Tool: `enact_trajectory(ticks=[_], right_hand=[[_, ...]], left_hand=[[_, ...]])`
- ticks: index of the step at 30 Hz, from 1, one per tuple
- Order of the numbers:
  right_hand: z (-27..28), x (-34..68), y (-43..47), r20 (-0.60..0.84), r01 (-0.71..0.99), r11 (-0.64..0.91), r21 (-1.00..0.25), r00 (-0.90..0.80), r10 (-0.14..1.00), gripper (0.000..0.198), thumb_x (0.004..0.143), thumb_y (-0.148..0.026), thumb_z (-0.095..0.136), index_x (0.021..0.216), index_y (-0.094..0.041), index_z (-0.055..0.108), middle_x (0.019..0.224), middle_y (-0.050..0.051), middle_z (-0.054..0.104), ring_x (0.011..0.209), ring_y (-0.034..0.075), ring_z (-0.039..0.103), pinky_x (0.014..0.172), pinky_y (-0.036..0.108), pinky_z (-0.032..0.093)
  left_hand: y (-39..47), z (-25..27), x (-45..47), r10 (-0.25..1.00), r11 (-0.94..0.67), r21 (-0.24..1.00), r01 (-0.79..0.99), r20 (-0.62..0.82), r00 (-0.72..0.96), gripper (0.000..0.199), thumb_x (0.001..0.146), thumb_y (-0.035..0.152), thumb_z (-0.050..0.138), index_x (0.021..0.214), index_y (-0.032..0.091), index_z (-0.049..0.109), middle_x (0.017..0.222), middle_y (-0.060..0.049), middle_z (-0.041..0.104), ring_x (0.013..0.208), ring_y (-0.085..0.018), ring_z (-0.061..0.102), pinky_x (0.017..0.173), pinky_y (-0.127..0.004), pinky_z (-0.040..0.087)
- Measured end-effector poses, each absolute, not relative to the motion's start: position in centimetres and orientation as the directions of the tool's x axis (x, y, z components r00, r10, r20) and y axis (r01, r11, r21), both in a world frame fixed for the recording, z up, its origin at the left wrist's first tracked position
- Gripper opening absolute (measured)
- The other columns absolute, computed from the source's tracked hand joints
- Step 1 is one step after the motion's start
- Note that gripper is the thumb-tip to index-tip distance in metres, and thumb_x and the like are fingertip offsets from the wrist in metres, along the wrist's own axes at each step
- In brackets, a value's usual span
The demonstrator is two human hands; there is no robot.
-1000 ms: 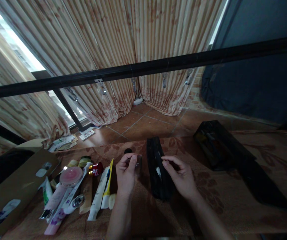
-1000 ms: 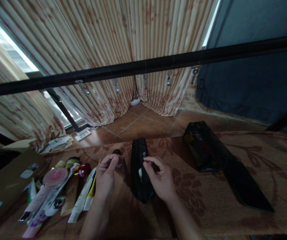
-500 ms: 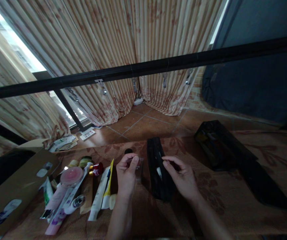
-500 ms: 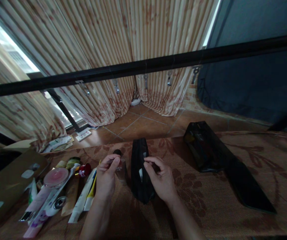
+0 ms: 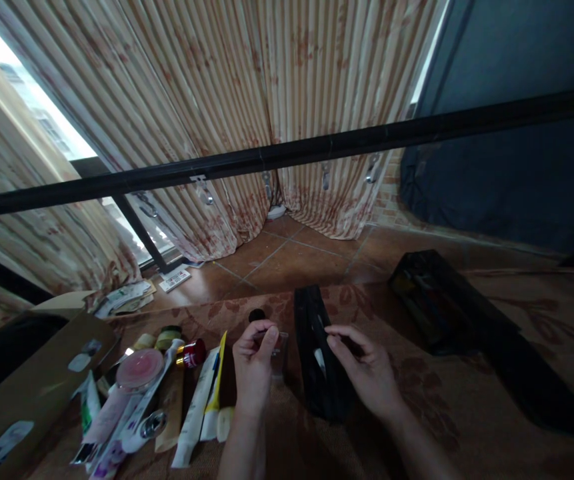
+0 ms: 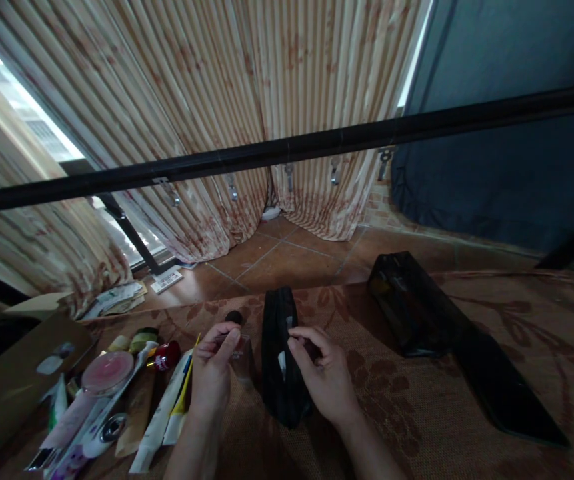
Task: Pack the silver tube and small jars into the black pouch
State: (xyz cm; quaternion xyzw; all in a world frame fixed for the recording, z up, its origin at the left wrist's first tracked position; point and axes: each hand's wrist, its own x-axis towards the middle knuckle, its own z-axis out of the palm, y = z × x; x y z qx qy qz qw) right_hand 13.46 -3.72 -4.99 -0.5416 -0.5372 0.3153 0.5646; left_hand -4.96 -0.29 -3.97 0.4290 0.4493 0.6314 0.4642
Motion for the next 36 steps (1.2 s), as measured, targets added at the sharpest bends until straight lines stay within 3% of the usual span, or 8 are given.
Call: enact_trajectory(ticks=[10, 17, 28, 36], right_hand=[[-5.3, 13.6, -3.9, 0.241, 0.240, 0.184, -0.953, 0.232, 0.943, 0.026, 0.086, -0.045, 0.065, 0.097, -0.024, 0.076, 0.087, 0.002, 0.072, 0.078, 0.017, 0.067, 0.069, 0.025, 0.052], [-5.3, 13.7, -3.9, 0.223, 0.249, 0.166, -0.954, 0.225, 0.948, 0.028, 0.086, -0.047, 0.065, 0.098, -0.024, 0.075, 0.086, 0.003, 0.072, 0.080, 0.019, 0.068, 0.073, 0.027, 0.053], [-5.4, 13.7, -3.9, 0.182, 0.227, 0.132, -0.965, 0.219, 0.958, 0.031, 0.085, -0.050, 0.065, 0.098, -0.023, 0.075, 0.087, 0.004, 0.073, 0.081, 0.020, 0.068, 0.075, 0.030, 0.053], [-5.1, 13.6, -3.9, 0.173, 0.222, 0.120, -0.968, 0.239, 0.955, 0.030, 0.084, -0.049, 0.067, 0.097, -0.023, 0.076, 0.086, 0.005, 0.074, 0.081, 0.022, 0.069, 0.073, 0.031, 0.054]], left_hand=[[-0.4, -3.4, -4.4, 0.966, -0.083, 0.954, -0.289, 0.006, -0.258, 0.027, 0.068, 0.037, 0.082, 0.084, 0.017, 0.075, 0.072, -0.001, 0.072, 0.067, -0.012, 0.066, 0.065, -0.020, 0.050], [-0.5, -3.2, -4.2, 0.985, -0.055, 0.978, -0.201, 0.020, -0.172, 0.032, 0.065, 0.038, 0.085, 0.088, 0.017, 0.077, 0.081, -0.006, 0.076, 0.074, -0.015, 0.069, 0.070, -0.023, 0.051], [-1.0, -2.3, -4.4, 0.999, -0.037, 0.993, -0.111, 0.033, -0.039, 0.029, 0.084, 0.041, 0.067, 0.095, 0.016, 0.076, 0.080, -0.007, 0.077, 0.084, -0.020, 0.071, 0.082, -0.030, 0.050], [-0.8, -2.1, -4.4, 0.993, -0.115, 0.993, -0.040, 0.113, -0.036, 0.030, 0.086, 0.043, 0.063, 0.085, 0.016, 0.077, 0.072, -0.005, 0.072, 0.075, -0.018, 0.065, 0.073, -0.026, 0.048]])
